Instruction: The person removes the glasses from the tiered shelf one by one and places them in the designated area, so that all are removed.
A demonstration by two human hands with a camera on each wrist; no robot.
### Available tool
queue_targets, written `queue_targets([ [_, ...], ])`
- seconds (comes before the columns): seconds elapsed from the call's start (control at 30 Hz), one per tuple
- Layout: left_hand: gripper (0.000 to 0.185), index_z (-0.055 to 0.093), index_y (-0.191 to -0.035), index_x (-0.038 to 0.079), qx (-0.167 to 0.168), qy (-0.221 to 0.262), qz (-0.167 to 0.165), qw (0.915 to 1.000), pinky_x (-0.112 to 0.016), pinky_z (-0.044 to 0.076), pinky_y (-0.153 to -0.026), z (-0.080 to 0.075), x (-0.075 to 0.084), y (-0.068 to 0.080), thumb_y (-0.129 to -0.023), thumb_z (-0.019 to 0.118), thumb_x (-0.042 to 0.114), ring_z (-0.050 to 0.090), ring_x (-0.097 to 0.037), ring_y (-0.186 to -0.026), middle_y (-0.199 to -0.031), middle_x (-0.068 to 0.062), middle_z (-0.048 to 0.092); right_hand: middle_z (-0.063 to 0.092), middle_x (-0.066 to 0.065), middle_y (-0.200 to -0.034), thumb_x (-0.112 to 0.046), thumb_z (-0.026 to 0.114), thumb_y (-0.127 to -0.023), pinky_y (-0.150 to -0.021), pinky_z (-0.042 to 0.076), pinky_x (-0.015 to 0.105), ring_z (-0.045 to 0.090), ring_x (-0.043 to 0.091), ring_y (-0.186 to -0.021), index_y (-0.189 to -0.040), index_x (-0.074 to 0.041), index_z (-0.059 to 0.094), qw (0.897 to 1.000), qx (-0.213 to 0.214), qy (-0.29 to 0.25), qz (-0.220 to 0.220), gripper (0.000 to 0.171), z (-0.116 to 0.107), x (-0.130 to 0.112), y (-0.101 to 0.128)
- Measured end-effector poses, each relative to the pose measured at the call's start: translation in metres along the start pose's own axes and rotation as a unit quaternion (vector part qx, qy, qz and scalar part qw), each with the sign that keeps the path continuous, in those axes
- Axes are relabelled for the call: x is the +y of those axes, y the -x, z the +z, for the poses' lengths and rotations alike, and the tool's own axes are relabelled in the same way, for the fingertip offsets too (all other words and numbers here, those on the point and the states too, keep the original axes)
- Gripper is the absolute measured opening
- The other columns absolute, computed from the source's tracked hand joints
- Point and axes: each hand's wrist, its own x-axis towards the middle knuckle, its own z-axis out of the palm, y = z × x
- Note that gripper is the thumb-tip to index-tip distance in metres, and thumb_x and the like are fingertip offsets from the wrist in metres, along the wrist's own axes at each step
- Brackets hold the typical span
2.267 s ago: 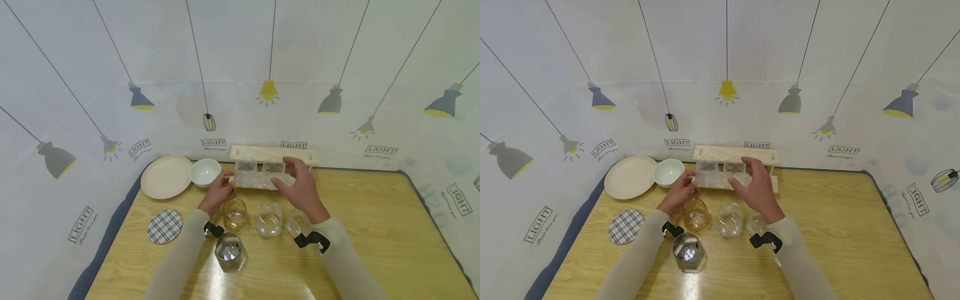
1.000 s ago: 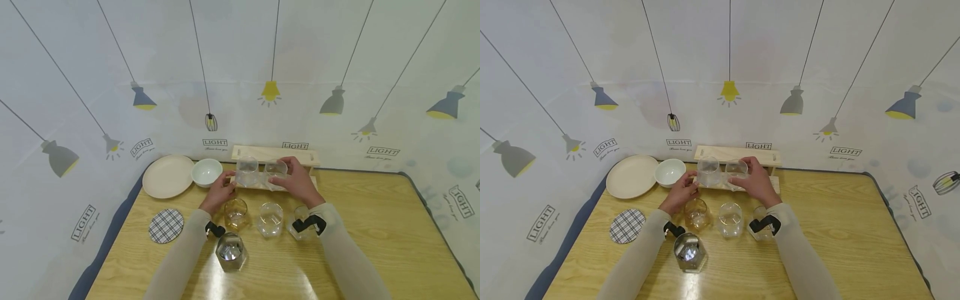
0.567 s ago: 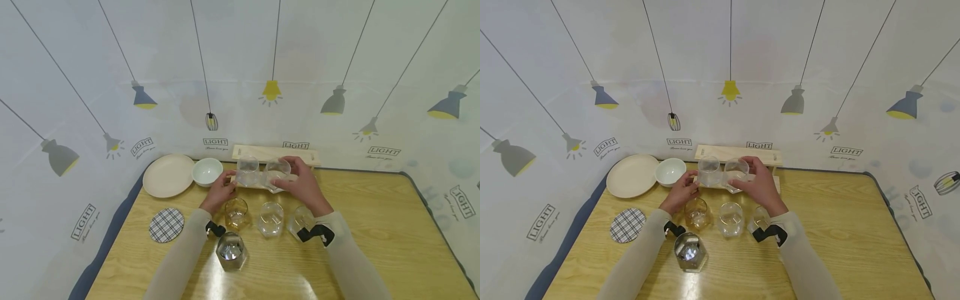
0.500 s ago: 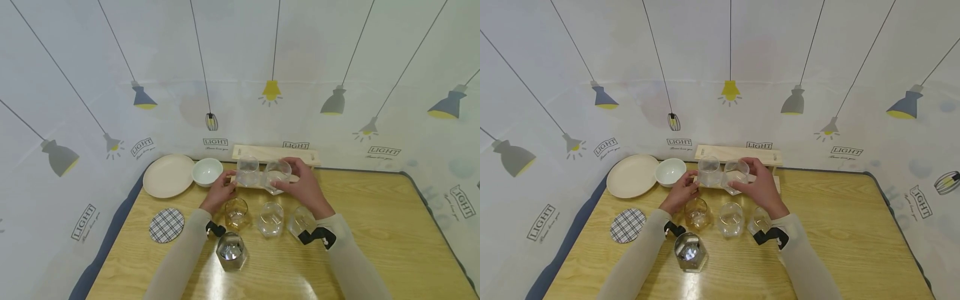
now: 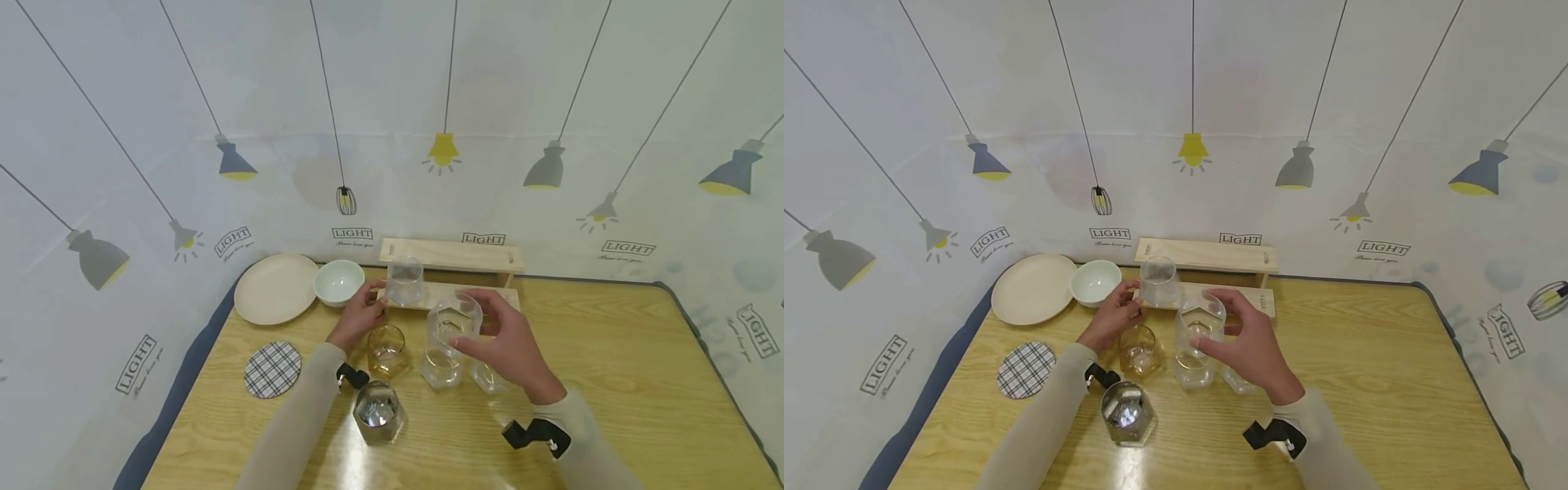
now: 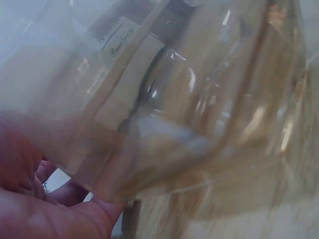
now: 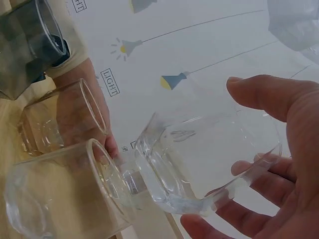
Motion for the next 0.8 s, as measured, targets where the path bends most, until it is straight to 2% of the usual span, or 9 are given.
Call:
queue_targets([
  [0.1,0.036,0.052,-0.146,0.017,0.000,0.001,0.002,1.0000,-0.035,0.059,-0.092,0.000,0.001,0.001,-0.110,0.056,0.012,0.059,-0.022,-0.109,-0.130,-0.017,0.058,0.066,0.005,-0.141,-0.020,0.091,-0.085,-0.086,0.062,0.033,0.066,0.023,-0.123,-0.147,-0.026,0.058,0.999,0.001,0.017,-0.028,0.070,0.003,0.001,0.013],
  [0.2,0.036,0.053,-0.145,0.018,0.001,-0.001,0.002,1.0000,-0.034,0.059,-0.090,0.000,0.000,0.000,-0.110,0.056,0.012,0.059,-0.021,-0.109,-0.131,-0.016,0.058,0.066,0.005,-0.141,-0.014,0.092,-0.083,-0.084,0.063,0.035,0.063,0.014,-0.127,-0.146,-0.023,0.059,0.998,-0.009,0.003,-0.054,0.072,0.006,0.002,0.025],
  [0.3,0.036,0.053,-0.146,0.018,0.001,-0.005,0.001,1.0000,-0.034,0.059,-0.091,0.001,0.000,-0.001,-0.110,0.057,0.013,0.059,-0.022,-0.111,-0.132,-0.017,0.058,0.066,0.007,-0.141,-0.009,0.093,-0.079,-0.082,0.064,0.035,0.063,0.012,-0.126,-0.146,-0.019,0.059,0.996,-0.026,-0.020,-0.078,0.075,0.008,0.003,0.036],
  [0.4,0.037,0.053,-0.146,0.018,0.001,-0.007,0.002,1.0000,-0.036,0.059,-0.093,0.001,-0.001,-0.002,-0.110,0.057,0.013,0.059,-0.023,-0.112,-0.133,-0.018,0.057,0.066,0.007,-0.143,-0.008,0.094,-0.078,-0.080,0.064,0.035,0.063,0.010,-0.127,-0.146,-0.017,0.060,0.995,-0.041,-0.029,-0.090,0.076,0.010,0.005,0.049],
  [0.53,0.037,0.052,-0.147,0.018,0.001,-0.004,0.004,1.0000,-0.038,0.060,-0.095,0.002,-0.001,-0.001,-0.110,0.056,0.013,0.059,-0.023,-0.113,-0.134,-0.018,0.057,0.067,0.003,-0.142,-0.013,0.094,-0.079,-0.080,0.063,0.035,0.061,0.006,-0.125,-0.145,-0.018,0.061,0.995,-0.052,-0.013,-0.086,0.074,0.014,0.013,0.062],
  [0.63,0.038,0.052,-0.147,0.017,0.003,-0.001,0.004,1.0000,-0.039,0.060,-0.095,0.001,-0.001,0.000,-0.110,0.056,0.012,0.059,-0.022,-0.112,-0.135,-0.019,0.057,0.069,0.003,-0.139,-0.017,0.094,-0.079,-0.079,0.064,0.035,0.064,0.008,-0.120,-0.143,-0.018,0.062,0.994,-0.062,-0.005,-0.086,0.072,0.017,0.019,0.069],
  [0.8,0.038,0.051,-0.147,0.016,0.001,0.001,0.002,1.0000,-0.036,0.059,-0.092,0.001,-0.002,-0.001,-0.110,0.056,0.012,0.058,-0.021,-0.109,-0.133,-0.017,0.057,0.069,0.008,-0.135,-0.016,0.095,-0.079,-0.079,0.066,0.039,0.070,0.017,-0.109,-0.141,-0.015,0.063,0.993,-0.085,-0.030,-0.076,0.071,0.024,0.026,0.079],
])
